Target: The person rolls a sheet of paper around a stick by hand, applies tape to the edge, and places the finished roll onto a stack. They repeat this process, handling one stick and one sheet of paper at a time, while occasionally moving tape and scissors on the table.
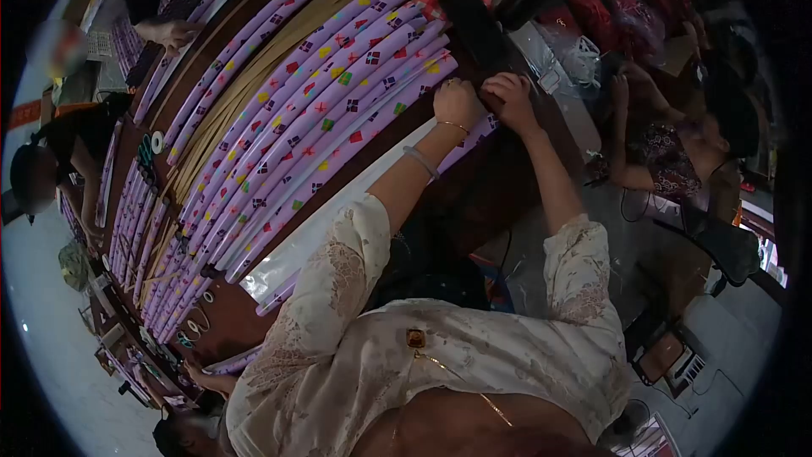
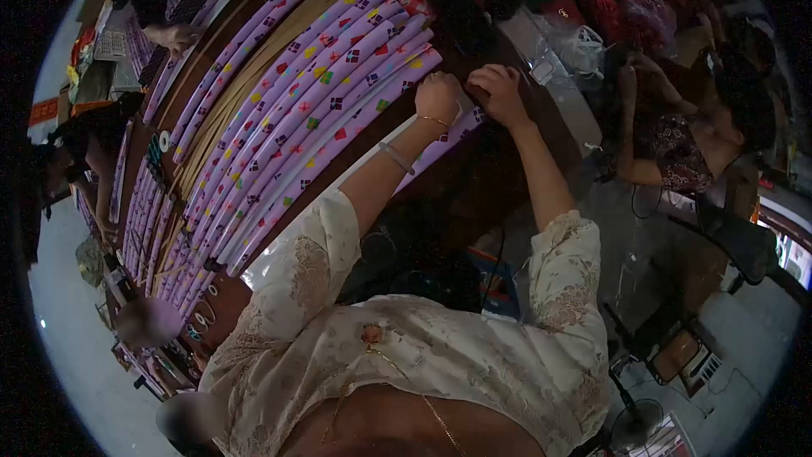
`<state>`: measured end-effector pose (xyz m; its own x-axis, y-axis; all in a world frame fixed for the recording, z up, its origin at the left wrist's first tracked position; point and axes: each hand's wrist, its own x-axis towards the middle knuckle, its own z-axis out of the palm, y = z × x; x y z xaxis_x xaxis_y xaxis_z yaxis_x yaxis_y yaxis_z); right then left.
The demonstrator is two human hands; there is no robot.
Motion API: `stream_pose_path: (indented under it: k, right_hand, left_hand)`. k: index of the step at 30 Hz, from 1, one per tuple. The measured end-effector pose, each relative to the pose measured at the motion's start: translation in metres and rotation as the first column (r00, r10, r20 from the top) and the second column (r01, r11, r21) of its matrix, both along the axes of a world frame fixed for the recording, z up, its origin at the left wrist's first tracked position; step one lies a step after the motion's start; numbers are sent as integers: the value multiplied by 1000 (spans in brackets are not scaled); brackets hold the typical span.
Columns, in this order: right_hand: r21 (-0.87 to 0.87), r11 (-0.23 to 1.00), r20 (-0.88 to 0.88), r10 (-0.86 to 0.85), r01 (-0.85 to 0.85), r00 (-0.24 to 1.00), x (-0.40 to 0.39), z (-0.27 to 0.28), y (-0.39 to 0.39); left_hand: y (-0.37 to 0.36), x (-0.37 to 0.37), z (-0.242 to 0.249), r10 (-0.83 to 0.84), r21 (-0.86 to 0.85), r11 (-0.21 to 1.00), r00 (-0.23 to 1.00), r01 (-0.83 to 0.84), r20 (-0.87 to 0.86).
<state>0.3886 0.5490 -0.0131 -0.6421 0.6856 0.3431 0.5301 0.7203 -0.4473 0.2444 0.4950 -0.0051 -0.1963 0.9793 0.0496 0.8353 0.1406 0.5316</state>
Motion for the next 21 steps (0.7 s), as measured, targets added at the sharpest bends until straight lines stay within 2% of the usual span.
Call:
stream_pose_path:
  k: [2,9,11,12,13,14,16,17,18,19,20,21]
  right_hand:
    - [2,1000,-17,18,-18,1000,1,-3,0]
    - [122,991,81,36,-46,996,-2,0,3]
    - [165,984,95,51,-67,994,-1,-7,9]
    - [-32,999,-85,-40,38,996,-8,2,8]
    - [-255,961,-235,-171,109,957,-10,6,1]
    - [-205,977,-114,-73,49,991,-6,2,3]
    - [-134,988,1,-76,76,997,-6,2,4]
    - [-186,979,96,-67,84,993,-4,1,8]
    - [-162,985,76,-48,60,996,-5,3,11]
    - [-144,989,58,-26,35,998,-5,4,9]
    - [-270,963,-55,-28,12,998,-5,5,9]
    - [-308,951,-93,-14,-16,996,-4,7,12]
  left_hand:
    - [-3,-3,-8,-74,47,996,997,73,21]
    - [-14,-9,14,-96,113,989,995,95,7]
    - [-25,-16,16,-201,368,912,980,180,18]
    - [-35,-23,22,-235,402,899,966,173,109]
    - [-51,-35,38,-233,427,893,959,145,162]
    - [-72,-49,55,-233,447,887,949,117,212]
    - [-121,-80,70,-59,384,922,966,-44,252]
    - [-145,-102,74,-48,353,934,963,-52,267]
    - [-175,-121,85,36,316,944,985,-90,171]
    - [-207,-139,89,185,181,959,966,-217,181]
    - [-235,-160,88,171,296,933,975,-206,139]
    - [-268,-175,89,311,158,929,938,-334,153]
